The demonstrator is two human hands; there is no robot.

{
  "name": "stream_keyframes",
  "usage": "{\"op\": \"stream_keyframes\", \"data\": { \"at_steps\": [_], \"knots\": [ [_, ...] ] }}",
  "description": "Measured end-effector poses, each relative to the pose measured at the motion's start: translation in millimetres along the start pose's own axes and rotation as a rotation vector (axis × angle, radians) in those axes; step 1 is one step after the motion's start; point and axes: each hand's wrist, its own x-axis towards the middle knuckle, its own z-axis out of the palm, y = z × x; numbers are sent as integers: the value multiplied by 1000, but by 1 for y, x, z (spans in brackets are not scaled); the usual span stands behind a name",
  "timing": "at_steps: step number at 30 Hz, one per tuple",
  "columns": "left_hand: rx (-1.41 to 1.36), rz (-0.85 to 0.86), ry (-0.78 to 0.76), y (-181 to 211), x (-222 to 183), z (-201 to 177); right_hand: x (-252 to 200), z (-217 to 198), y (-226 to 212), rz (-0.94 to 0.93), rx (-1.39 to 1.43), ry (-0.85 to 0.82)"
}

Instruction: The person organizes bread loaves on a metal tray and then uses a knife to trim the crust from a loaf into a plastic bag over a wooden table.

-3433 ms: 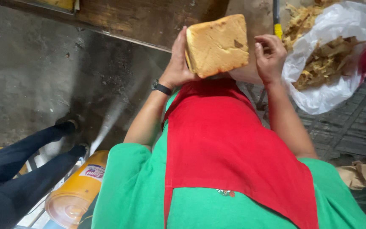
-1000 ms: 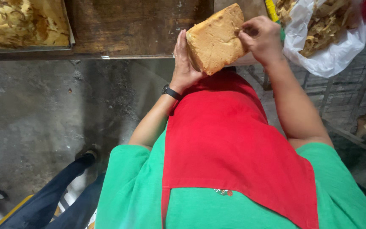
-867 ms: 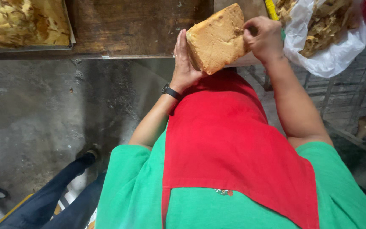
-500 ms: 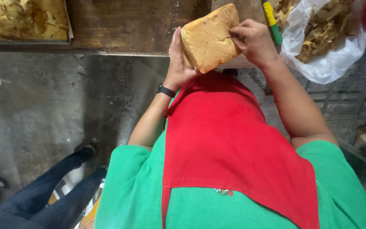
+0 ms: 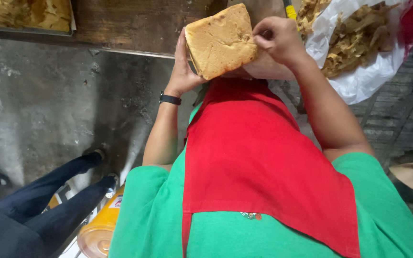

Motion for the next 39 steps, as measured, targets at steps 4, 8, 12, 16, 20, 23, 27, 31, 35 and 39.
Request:
{"op": "stream_keyframes", "data": {
  "at_steps": [4, 8, 12, 16, 20, 23, 27, 31, 35, 39],
  "knots": [
    [95, 5, -12, -6, -1, -5, 12, 11, 8, -273, -195, -76],
    [148, 5, -22, -8, 1, -5, 19, 19, 19, -383, -304, -104],
    [71, -21, -23, -7, 4, -3, 21, 7, 24, -402, -349, -89],
    [148, 9, -10, -6, 6, -4, 6, -16, 21, -128, -129, -130],
    [116, 25, -12, -7, 5, -2, -20, -15, 9, -217, -92, -180],
    [135, 10, -14, -7, 7, -3, -27, -3, -2, -337, -111, -122],
    [83, -18, -17, -5, 4, -3, -29, 9, -11, -361, -199, -81],
    [73, 1, -19, -3, 5, -1, -25, 11, -6, -365, -221, -101],
    [-3, -10, -18, -2, 5, -2, -31, -5, 9, -196, -18, -79],
    [-11, 7, -22, 0, 6, -2, -70, -74, 31, 57, 129, 86]
  ]
}}
